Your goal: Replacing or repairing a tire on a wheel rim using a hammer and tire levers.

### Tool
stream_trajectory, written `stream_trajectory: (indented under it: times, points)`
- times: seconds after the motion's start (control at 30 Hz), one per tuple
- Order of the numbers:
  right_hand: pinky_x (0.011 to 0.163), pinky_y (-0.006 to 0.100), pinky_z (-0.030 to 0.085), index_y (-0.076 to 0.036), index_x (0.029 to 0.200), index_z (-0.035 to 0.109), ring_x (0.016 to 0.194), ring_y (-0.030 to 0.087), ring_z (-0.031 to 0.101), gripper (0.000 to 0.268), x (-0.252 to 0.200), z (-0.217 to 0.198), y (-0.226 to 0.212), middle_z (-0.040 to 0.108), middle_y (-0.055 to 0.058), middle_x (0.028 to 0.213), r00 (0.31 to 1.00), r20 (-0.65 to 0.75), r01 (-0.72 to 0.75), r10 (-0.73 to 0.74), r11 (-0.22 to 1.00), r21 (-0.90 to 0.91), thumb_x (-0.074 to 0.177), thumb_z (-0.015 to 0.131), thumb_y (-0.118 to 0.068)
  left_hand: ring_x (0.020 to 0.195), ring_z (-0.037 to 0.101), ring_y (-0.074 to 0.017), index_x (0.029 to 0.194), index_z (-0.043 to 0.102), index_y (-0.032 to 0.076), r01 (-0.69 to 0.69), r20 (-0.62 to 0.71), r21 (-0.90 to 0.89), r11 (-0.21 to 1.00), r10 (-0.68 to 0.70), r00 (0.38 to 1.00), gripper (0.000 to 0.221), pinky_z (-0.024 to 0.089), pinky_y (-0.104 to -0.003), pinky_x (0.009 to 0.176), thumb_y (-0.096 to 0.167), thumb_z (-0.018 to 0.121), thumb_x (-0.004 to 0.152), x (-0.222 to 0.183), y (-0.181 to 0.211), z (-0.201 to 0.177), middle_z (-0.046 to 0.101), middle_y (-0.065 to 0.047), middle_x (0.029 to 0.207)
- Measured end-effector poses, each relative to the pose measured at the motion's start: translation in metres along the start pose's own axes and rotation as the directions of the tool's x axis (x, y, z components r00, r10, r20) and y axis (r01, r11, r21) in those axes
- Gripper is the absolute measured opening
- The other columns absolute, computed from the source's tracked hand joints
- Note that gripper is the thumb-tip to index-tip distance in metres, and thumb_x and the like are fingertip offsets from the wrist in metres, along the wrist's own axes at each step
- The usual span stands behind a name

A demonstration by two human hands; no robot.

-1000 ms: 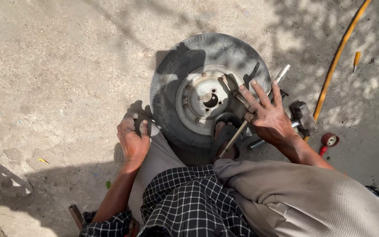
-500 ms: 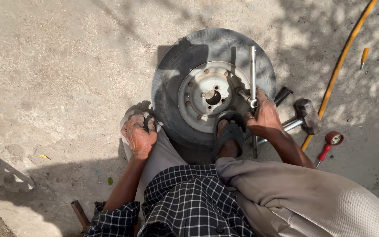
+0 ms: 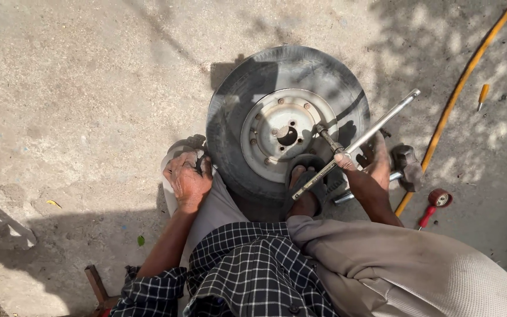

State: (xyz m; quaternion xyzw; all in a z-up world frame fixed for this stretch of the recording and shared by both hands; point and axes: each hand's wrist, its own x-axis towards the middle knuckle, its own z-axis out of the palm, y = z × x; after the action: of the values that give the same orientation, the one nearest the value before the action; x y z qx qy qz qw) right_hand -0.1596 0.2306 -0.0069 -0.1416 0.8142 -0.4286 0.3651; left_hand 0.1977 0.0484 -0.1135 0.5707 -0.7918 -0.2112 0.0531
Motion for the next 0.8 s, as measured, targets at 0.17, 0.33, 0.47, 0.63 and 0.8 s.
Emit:
stream_trajectory:
  times: [0.17, 0.33, 0.47, 0.63, 0.8]
  points:
    - [0.108, 0.049, 0.055, 0.003, 0.149, 0.045, 0.125, 0.039, 0.06, 0.08, 0.022, 0.016, 0.025, 0.062, 0.028, 0.136, 0.978, 0.12, -0.099, 0.172, 0.883, -0.459, 0.081, 0.075, -0.027, 0.122, 0.057, -0.0296, 0.108, 0.076, 0.005, 0.004, 0.042, -0.018, 1.0, -0.003, 0.999, 0.031, 0.026, -0.051, 0.113, 0.03, 0.075, 0.091, 0.0, 0.005, -0.01, 0.072, -0.009, 0.114]
    - [0.124, 0.075, 0.013, -0.028, 0.105, 0.08, 0.155, 0.031, 0.026, 0.021, 0.029, 0.001, -0.06, 0.051, 0.0, 0.156, 0.697, 0.694, 0.715, -0.182, 0.109, -0.69, 0.092, 0.066, -0.02, 0.122, 0.056, -0.0297, 0.108, 0.077, 0.006, 0.024, 0.041, -0.034, 0.999, -0.023, 0.999, 0.029, 0.026, -0.052, 0.111, 0.028, 0.076, 0.09, -0.001, -0.001, -0.007, 0.073, -0.008, 0.114]
    - [0.127, 0.069, 0.009, -0.016, 0.079, 0.077, 0.161, 0.032, 0.014, 0.017, 0.023, -0.01, -0.072, 0.028, 0.005, 0.172, 0.663, 0.746, 0.745, -0.061, -0.039, -0.666, 0.093, 0.067, -0.02, 0.121, 0.056, -0.0303, 0.106, 0.077, 0.006, 0.002, 0.019, -0.022, 1.0, -0.002, 1.0, 0.03, 0.026, -0.051, 0.111, 0.032, 0.076, 0.09, 0.0, -0.004, -0.001, 0.073, -0.009, 0.115]
    - [0.121, 0.063, 0.031, -0.008, 0.147, 0.053, 0.156, 0.042, 0.019, 0.063, 0.005, -0.011, -0.029, 0.017, 0.031, 0.163, 0.735, 0.224, 0.67, -0.64, 0.635, -0.384, 0.086, 0.065, -0.017, 0.12, 0.056, -0.0321, 0.103, 0.078, 0.007, 0.015, 0.03, -0.016, 1.0, -0.015, 0.999, 0.028, 0.025, -0.051, 0.11, 0.032, 0.074, 0.09, 0.002, 0.003, -0.009, 0.074, -0.009, 0.112]
    - [0.105, 0.048, 0.054, -0.001, 0.138, 0.055, 0.123, 0.037, 0.065, 0.076, -0.006, 0.028, -0.018, 0.066, 0.02, 0.127, 0.993, 0.109, 0.071, -0.035, 0.933, -0.352, 0.075, 0.084, -0.03, 0.121, 0.056, -0.0305, 0.101, 0.078, 0.008, 0.004, 0.057, -0.003, 1.0, -0.004, 0.998, 0.026, 0.026, -0.051, 0.11, 0.032, 0.073, 0.091, 0.002, 0.006, -0.007, 0.075, -0.007, 0.111]
